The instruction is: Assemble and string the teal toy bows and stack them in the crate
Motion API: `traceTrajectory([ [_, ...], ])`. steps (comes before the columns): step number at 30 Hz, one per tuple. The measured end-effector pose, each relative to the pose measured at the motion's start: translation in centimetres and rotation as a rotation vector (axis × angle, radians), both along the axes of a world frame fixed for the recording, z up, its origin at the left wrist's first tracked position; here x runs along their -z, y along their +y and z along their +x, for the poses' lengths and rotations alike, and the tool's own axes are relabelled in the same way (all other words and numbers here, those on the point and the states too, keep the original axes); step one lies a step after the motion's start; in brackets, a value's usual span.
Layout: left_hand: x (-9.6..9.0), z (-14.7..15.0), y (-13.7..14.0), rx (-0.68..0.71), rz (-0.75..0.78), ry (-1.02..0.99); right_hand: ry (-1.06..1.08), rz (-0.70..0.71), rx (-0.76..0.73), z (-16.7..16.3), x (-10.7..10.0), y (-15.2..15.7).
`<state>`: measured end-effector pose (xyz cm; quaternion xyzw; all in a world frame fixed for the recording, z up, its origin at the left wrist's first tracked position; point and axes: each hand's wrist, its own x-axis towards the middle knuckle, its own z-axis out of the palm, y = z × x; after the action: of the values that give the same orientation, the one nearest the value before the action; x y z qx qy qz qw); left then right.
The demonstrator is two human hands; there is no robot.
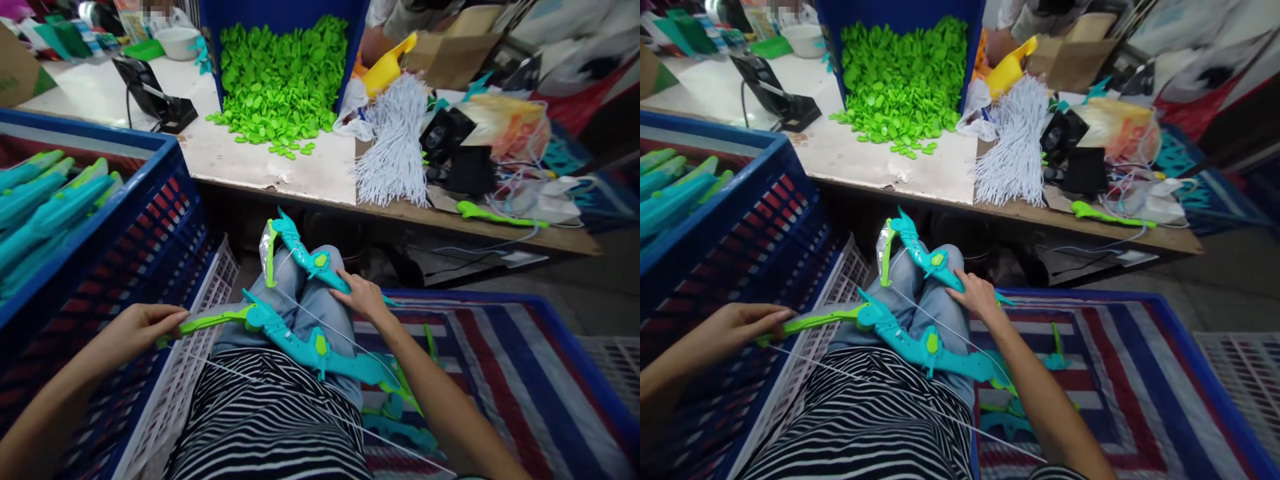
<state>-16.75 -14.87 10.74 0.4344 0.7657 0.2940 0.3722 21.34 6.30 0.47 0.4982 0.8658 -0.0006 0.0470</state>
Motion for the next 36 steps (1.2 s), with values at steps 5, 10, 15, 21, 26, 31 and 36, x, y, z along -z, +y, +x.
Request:
traceTrajectory([
  [5,-1.5,0.6,3.8,0.147,0.173,0.225,-0.067,0.15,-0.107,0.8,-2.5,0.6],
  [10,-3.5,2.9,10.1,0.427,0.524,0.478,-0.12,0.292,-0.372,2.1,-6.7,1.0],
  [15,-5.8,5.2,16.9,0.735,0.572,0.748,-0.046,0.65,-0.485,1.3,-10.6,-0.2],
  [21,-8.8,5.1,17.9,0.73,0.343,1.036,-0.006,0.748,-0.284,2.4,-15.4,0.0],
  [26,-9.8,3.8,16.5,0.598,0.511,1.226,0.03,0.628,-0.256,4.7,-17.7,1.1],
  [31,-10.9,2.9,16.7,0.576,0.541,1.349,0.041,0.688,-0.249,3.7,-18.3,1.5],
  [36,-11.9,1.7,17.0,0.378,0.984,1.198,0.025,0.769,-0.235,3.0,-19.5,1.8],
])
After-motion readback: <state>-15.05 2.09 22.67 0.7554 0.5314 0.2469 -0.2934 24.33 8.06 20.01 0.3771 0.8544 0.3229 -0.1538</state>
